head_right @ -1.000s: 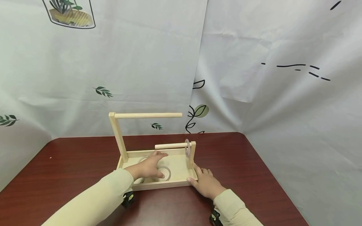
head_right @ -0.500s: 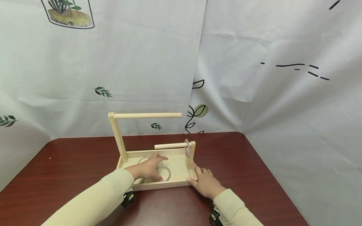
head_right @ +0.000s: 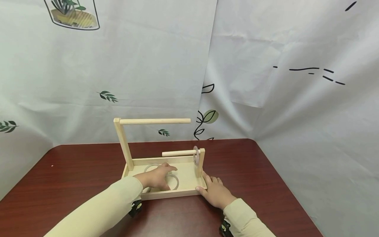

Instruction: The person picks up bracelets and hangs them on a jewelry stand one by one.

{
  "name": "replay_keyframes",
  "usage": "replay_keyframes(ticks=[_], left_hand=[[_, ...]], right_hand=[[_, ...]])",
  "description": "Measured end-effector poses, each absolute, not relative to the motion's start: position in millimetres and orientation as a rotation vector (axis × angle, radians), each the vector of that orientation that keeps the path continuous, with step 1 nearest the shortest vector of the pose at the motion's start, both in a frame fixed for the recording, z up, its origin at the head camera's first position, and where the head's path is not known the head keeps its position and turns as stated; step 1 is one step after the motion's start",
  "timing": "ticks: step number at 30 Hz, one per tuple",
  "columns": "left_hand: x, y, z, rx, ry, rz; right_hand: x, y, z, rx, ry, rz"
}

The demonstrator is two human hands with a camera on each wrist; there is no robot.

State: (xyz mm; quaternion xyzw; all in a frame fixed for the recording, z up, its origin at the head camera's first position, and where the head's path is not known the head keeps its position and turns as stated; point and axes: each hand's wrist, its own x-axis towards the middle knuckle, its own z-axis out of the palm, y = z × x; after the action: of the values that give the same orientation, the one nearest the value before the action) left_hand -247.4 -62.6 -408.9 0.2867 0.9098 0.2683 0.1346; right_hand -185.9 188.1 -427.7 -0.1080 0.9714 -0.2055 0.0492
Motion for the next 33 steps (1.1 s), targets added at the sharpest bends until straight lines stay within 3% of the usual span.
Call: replay_keyframes(ticks=[18, 33], left_hand=[[-246.2, -62.1, -403.7, 0.800, 2.626, 0.528], [-248.0, -62.2, -405.8, 0.728, 2.594, 0.581]], right_hand=[[-186.7, 188.3, -430.5, -0.334, 2.971, -0.638], [-186.7, 188.4, -430.5, -0.341, 2.976, -0.653]])
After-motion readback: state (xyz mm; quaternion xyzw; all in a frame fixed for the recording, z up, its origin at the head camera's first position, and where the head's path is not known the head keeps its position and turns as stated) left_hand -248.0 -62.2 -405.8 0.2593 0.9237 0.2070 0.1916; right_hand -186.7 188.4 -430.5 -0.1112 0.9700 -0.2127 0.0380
